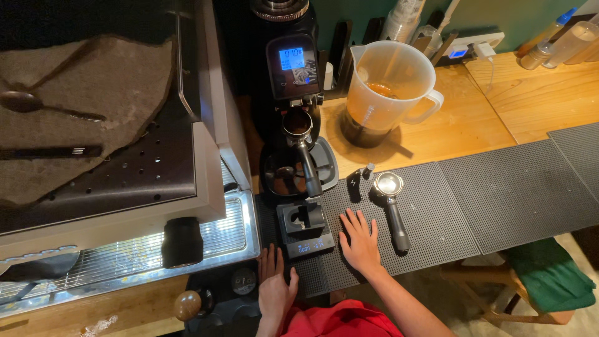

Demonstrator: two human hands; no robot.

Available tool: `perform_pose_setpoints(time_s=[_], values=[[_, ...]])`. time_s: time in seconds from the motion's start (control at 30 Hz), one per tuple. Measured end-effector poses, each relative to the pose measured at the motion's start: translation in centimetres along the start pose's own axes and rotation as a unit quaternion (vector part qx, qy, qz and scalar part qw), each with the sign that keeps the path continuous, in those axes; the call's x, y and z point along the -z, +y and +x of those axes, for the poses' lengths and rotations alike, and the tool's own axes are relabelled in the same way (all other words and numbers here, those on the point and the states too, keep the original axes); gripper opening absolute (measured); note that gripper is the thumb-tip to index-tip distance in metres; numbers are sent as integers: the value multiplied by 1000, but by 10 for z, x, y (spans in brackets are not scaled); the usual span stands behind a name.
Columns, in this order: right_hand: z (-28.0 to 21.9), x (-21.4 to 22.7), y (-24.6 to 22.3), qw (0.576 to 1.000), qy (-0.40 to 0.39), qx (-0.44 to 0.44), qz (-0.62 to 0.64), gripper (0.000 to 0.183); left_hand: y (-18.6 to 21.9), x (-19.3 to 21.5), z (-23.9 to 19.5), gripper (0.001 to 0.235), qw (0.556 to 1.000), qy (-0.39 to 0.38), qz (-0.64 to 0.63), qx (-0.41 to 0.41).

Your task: The person grinds coffee beans into a portafilter, levels the grounds with a distribution tool, and tamps the coffee using a tamper. They repeat this process for a second portafilter, cleaning the equipment between uses.

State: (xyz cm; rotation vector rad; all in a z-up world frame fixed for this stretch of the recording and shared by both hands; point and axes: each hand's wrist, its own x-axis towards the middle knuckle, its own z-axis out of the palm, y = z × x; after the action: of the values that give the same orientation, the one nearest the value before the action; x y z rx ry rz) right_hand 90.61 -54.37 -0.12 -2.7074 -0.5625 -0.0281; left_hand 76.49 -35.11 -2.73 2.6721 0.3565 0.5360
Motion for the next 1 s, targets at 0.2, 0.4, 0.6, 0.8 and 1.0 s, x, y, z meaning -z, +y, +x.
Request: perform_pose_setpoints(time_s=[0.2, 0.4, 0.6, 0.8, 1.0], values=[[0, 0, 0, 1000, 7, 1, 6, 47, 0, 0, 0, 57, 1000, -15, 10, 8], [0, -3, 2, 1000, 13, 6, 4, 47, -1, -2, -1, 58, 1000, -9, 2, 4], [0, -3, 2, 1000, 11, 6, -1, 47, 1, 2, 1, 56, 1000, 8, -4, -6], [9, 0, 2, 997, 11, -47, 66, 36, 0, -1, 0, 58, 1000, 0, -5, 3], [77, 63, -44, 952, 38, -57, 298, 37, 0, -1, 1, 57, 1000, 5, -3, 3]])
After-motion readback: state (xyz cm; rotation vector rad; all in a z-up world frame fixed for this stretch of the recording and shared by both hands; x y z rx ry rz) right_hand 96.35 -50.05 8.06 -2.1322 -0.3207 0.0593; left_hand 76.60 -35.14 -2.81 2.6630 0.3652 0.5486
